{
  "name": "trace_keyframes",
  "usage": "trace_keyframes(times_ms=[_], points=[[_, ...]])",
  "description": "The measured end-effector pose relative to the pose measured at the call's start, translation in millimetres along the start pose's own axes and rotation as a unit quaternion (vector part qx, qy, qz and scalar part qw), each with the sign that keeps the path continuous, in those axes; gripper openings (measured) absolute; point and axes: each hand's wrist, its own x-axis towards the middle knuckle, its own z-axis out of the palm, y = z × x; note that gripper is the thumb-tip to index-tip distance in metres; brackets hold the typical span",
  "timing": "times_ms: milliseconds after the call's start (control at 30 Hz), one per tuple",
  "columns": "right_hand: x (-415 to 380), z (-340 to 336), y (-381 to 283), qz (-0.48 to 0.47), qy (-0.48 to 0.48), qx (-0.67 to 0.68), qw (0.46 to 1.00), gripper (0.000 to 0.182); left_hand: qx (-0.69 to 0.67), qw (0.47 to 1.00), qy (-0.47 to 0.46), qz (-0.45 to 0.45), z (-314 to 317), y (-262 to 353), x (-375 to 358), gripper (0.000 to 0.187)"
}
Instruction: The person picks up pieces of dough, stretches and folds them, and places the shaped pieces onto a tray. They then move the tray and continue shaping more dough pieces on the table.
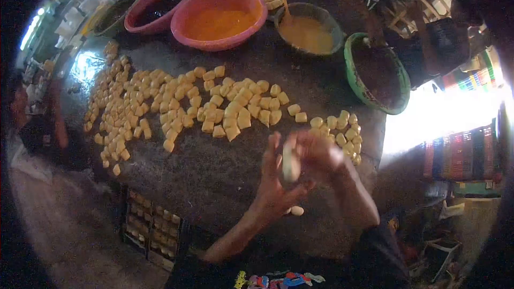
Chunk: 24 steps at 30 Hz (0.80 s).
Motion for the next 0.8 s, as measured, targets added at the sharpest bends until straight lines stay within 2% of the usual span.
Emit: trace_keyframes(times_ms=[33,67,100,133,167,200,300,400,500,567,600,667,700,767,800], points=[[30,-26,-34,-0.089,0.051,-0.163,0.981,0.03,0.002,0.999,-0.016,-0.052,-1,-4,1,0.073],[59,-52,-67,-0.157,0.13,-0.325,0.923,0.029,0.007,0.994,-0.033,-0.104,-2,-8,2,0.074],[88,-75,-91,-0.21,0.195,-0.454,0.844,0.03,0.032,0.989,-0.077,-0.124,-18,-21,0,0.072],[116,-99,-115,-0.238,0.285,-0.585,0.721,0.033,0.057,0.98,-0.122,-0.146,-32,-27,-2,0.07],[145,-123,-139,-0.243,0.379,-0.669,0.591,0.038,0.071,0.974,-0.123,-0.178,-38,-25,-4,0.062],[166,-133,-154,-0.2,0.404,-0.697,0.557,0.042,0.058,0.975,-0.116,-0.179,-44,-27,-8,0.058],[185,-137,-160,-0.071,0.339,-0.744,0.571,0.056,0.03,0.979,-0.091,-0.179,-57,-29,-11,0.048],[169,-89,-167,-0.044,0.305,-0.765,0.565,0.06,0.007,0.98,-0.064,-0.19,-67,-18,-15,0.041],[164,-94,-132,-0.297,0.394,-0.633,0.597,0.047,-0.054,0.984,-0.014,-0.167,-70,-11,-16,0.039],[130,-37,-105,-0.258,0.363,-0.494,0.747,0.043,-0.104,0.987,0.037,-0.118,-70,-11,-20,0.042],[113,-8,-79,-0.191,0.313,-0.245,0.898,0.043,-0.165,0.976,0.073,-0.124,-65,-16,-18,0.043],[81,38,-20,-0.081,0.228,-0.055,0.969,0.04,-0.282,0.938,0.146,-0.136,-58,-36,-13,0.047],[71,45,20,-0.061,0.219,-0.135,0.964,0.038,-0.364,0.902,0.106,-0.206,-67,-39,-17,0.05],[53,63,86,-0.027,0.197,-0.292,0.936,0.034,-0.511,0.794,0.017,-0.33,-87,-44,-28,0.056],[38,109,93,-0.043,0.246,-0.347,0.904,0.032,-0.496,0.8,0.031,-0.337,-95,-50,-42,0.055]])
